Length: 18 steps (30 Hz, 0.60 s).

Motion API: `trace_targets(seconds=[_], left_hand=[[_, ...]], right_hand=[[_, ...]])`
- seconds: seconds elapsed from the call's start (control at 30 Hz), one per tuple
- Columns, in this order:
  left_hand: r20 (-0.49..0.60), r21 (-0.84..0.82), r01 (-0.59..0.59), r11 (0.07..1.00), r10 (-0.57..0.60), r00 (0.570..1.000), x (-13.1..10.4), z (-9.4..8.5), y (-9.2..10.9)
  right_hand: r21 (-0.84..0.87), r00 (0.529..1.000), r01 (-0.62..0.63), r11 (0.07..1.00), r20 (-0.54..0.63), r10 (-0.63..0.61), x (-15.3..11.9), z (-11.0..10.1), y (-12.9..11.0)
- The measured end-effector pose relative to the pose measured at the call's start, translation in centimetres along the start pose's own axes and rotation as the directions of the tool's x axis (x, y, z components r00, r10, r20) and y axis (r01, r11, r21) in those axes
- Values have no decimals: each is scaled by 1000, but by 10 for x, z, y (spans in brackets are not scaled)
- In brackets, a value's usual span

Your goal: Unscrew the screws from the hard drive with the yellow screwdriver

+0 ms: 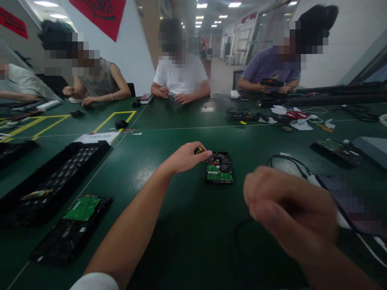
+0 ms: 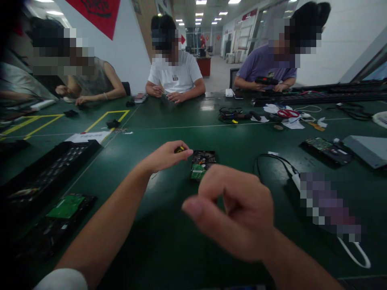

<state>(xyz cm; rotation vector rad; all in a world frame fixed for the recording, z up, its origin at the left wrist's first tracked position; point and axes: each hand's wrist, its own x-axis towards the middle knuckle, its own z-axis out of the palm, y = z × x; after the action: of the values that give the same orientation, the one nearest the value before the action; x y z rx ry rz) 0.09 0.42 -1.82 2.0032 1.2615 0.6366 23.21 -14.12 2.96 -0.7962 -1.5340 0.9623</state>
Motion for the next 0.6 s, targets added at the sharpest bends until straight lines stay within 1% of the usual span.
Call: trace_targets(seconds=[0.03,0.07,0.13,0.2,0.23,0.33,0.4,0.5,0.6], left_hand=[[-35,-49,-61,997,59,998,-3,0,8],[-59,-111,-124,986,118,991,-6,0,16],[-88,-272,-224,936,208,974,-13,2,31],[-75,-402,-296,867,291,954,-18,3,41],[-45,-448,-312,838,328,944,-21,4,44],[53,-530,-324,784,412,910,-23,6,48],[88,-555,-317,769,433,897,-23,10,46],[96,-593,-299,748,434,896,-20,17,44],[92,-612,-283,738,421,902,-18,23,44]], right_hand=[[26,1000,4,1000,0,-4,12,0,12],[69,1000,-18,997,-1,18,21,-1,25],[153,997,-68,986,31,64,32,-3,52],[208,994,-106,973,55,96,33,-4,73],[222,992,-117,968,60,106,31,-5,80],[259,991,-128,957,62,116,24,-7,90],[257,990,-138,957,58,127,21,-7,92],[229,990,-141,963,37,136,19,-7,94],[167,994,-109,980,-2,111,18,-7,92]])
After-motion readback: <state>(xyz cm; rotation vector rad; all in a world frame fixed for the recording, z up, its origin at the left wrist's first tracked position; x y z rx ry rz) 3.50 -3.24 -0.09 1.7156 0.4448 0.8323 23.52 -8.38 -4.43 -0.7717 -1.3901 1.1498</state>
